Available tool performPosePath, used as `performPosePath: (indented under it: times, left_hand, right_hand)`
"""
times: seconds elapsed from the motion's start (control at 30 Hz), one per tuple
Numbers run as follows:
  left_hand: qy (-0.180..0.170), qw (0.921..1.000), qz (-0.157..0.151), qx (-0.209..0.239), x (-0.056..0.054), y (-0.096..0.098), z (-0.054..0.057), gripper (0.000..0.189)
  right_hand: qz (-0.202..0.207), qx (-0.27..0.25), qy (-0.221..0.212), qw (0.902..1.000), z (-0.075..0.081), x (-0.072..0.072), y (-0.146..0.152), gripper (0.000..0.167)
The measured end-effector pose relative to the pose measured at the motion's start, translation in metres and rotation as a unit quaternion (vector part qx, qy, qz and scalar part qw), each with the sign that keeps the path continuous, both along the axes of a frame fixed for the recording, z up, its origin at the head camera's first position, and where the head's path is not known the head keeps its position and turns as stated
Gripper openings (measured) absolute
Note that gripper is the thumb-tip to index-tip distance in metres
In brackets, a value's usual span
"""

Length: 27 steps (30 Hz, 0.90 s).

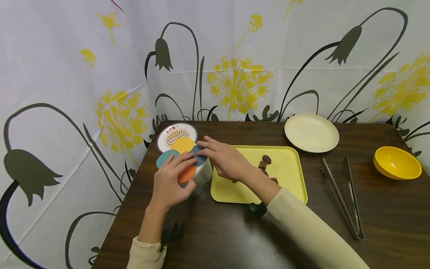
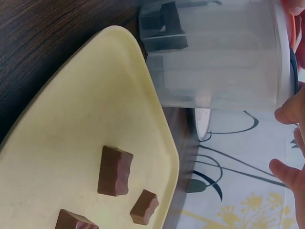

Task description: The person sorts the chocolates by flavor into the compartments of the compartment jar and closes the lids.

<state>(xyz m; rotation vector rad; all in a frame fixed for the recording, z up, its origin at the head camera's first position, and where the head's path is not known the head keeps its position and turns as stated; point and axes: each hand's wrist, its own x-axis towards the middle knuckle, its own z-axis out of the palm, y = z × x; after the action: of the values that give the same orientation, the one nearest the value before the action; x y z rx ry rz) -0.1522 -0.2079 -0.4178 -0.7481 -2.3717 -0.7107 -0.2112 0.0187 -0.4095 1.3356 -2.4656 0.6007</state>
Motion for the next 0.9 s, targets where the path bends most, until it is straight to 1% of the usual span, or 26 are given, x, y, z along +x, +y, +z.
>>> performPosePath:
  times: [0.13, 0.23, 0.33, 0.47, 0.57, 0.63, 0.8, 0.9]
  left_hand:
    - [0.004, 0.9999, 0.009, 0.003, 0.002, 0.0, -0.002, 0.039]
    - [0.008, 0.9999, 0.009, 0.009, 0.002, 0.0, -0.003, 0.039]
    - [0.007, 0.9999, 0.01, 0.009, 0.003, 0.0, -0.004, 0.035]
    - [0.004, 0.9999, 0.012, 0.006, 0.003, -0.001, -0.005, 0.036]
    - [0.005, 0.9999, 0.01, 0.008, 0.003, -0.002, -0.004, 0.038]
    - [0.006, 0.9999, 0.009, 0.008, 0.003, -0.001, -0.004, 0.04]
    - [0.007, 0.9999, 0.006, 0.013, 0.001, 0.002, -0.002, 0.042]
    - [0.004, 0.9999, 0.005, 0.014, -0.001, 0.004, -0.003, 0.041]
  right_hand:
    - [0.006, 0.02, -0.022, 0.9995, 0.002, 0.003, -0.002, 0.043]
    - [0.001, 0.033, -0.025, 0.9992, 0.004, 0.006, -0.003, 0.038]
    - [0.0, 0.034, -0.017, 0.9993, 0.005, 0.008, -0.002, 0.036]
    - [0.004, 0.026, 0.004, 0.9997, 0.007, 0.009, 0.0, 0.041]
    - [0.018, 0.018, 0.021, 0.9994, 0.008, 0.01, 0.001, 0.043]
    - [0.027, 0.014, 0.03, 0.9991, 0.007, 0.01, 0.001, 0.041]
    - [0.035, 0.006, 0.027, 0.999, 0.007, 0.012, 0.001, 0.035]
    - [0.042, 0.007, 0.012, 0.999, 0.007, 0.012, 0.001, 0.036]
